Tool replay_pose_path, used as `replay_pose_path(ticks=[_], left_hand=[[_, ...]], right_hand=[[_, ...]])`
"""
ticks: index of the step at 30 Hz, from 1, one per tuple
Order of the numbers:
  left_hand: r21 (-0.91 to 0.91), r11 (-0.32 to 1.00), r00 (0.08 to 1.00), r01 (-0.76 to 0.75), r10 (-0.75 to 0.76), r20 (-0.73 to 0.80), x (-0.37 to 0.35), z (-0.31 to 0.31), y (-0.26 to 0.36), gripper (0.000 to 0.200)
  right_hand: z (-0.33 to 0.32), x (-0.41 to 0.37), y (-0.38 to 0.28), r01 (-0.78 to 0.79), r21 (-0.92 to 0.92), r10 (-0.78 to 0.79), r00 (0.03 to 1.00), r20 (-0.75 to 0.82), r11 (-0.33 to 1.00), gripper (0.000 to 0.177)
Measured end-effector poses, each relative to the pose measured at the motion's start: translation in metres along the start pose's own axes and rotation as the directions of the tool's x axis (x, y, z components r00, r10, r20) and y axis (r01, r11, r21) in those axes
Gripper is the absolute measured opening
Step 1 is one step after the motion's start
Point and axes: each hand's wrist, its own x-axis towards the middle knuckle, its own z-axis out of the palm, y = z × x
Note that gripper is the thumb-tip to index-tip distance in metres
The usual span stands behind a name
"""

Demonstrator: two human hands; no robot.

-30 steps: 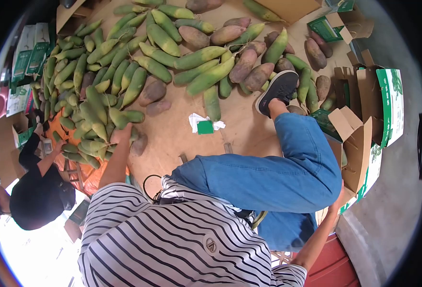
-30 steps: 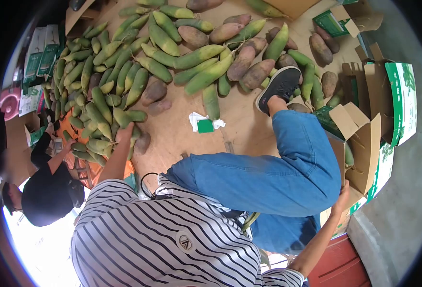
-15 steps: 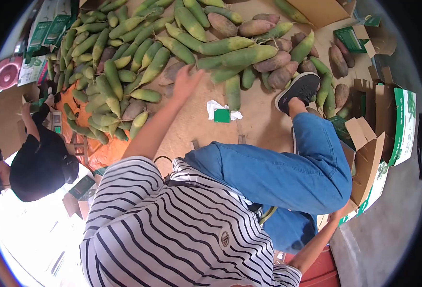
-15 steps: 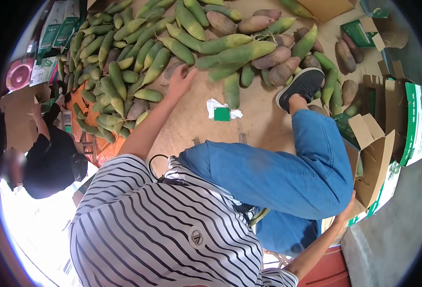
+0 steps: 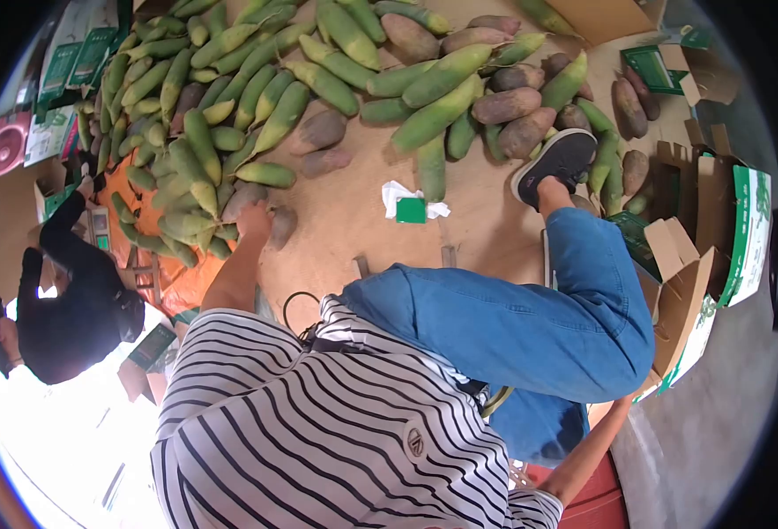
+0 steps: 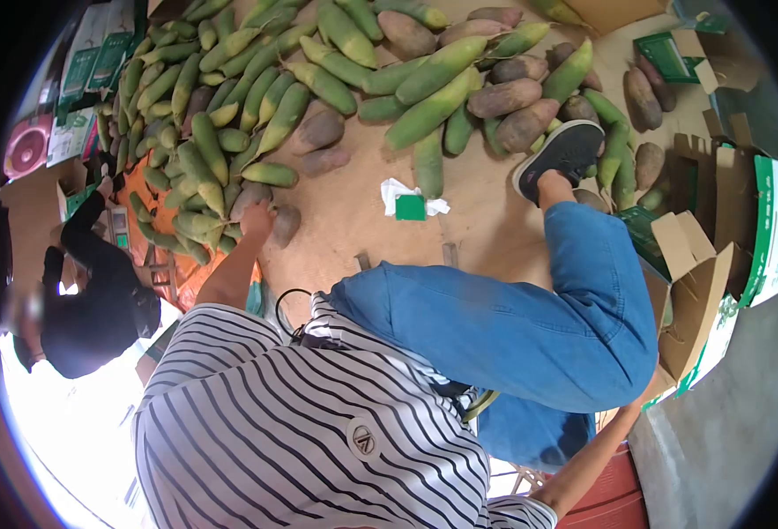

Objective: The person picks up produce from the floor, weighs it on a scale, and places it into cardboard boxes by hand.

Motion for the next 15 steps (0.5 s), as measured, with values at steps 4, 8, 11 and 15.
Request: replay_pose_path(ticks=[4,8,11,15], left_hand=[[0.012,0.98,0.98,-0.198,0.198,-0.014,-0.002,-0.019,0.017,0.039],[-0.163,0.822,0.813,-0.545,0.471,-0.344,-0.008,-0.091,0.092,0.033],[-0.41,0.582,0.694,-0.702,0.43,-0.578,-0.005,-0.176,0.165,0.026],[-0.626,0.328,0.69,-0.707,0.124,-0.713,0.002,-0.245,0.167,0.025]], right_hand=[[0.01,-0.015,-0.015,0.025,-0.078,-0.027,0.999,-0.024,0.997,0.037],[-0.01,-0.009,0.008,0.091,-0.267,-0.102,0.994,-0.027,0.959,0.038],[-0.039,0.005,0.052,0.129,-0.109,-0.131,0.991,-0.013,0.986,0.04],[-0.067,0.017,0.088,0.212,-0.156,-0.218,0.976,-0.025,0.965,0.043]])
